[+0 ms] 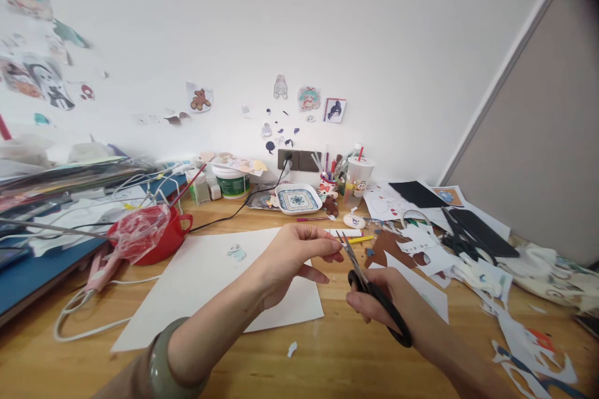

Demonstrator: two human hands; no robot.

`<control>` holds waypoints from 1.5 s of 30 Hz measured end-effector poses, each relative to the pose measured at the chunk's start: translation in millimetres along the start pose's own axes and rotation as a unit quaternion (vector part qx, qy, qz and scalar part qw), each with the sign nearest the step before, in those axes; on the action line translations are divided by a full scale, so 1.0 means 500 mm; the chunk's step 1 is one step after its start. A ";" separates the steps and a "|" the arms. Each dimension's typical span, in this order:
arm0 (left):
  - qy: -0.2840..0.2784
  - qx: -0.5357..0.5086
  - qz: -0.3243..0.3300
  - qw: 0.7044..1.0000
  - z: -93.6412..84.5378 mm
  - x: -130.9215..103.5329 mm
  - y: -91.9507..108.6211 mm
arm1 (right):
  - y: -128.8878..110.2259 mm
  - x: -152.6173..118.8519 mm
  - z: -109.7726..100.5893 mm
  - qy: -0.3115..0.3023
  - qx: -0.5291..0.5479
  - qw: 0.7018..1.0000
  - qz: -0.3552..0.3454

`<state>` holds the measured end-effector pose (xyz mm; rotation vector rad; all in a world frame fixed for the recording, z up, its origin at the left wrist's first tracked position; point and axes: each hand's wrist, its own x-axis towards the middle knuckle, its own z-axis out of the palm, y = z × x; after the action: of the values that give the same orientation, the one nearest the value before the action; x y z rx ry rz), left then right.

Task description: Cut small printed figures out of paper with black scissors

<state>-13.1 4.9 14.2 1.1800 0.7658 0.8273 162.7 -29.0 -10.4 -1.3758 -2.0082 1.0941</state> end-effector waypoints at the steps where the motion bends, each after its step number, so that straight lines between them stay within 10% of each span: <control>1: 0.001 0.000 0.001 1.000 0.000 -0.001 0.001 | 0.000 0.000 0.000 0.000 0.001 1.000 0.000; 45: 0.014 0.016 -0.002 1.000 0.004 -0.003 0.010 | -0.001 0.000 0.000 -0.006 -0.006 1.000 0.003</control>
<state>-12.6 3.7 19.9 1.1972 0.8066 0.8326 162.4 -29.4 -9.9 -1.3850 -2.0225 1.0975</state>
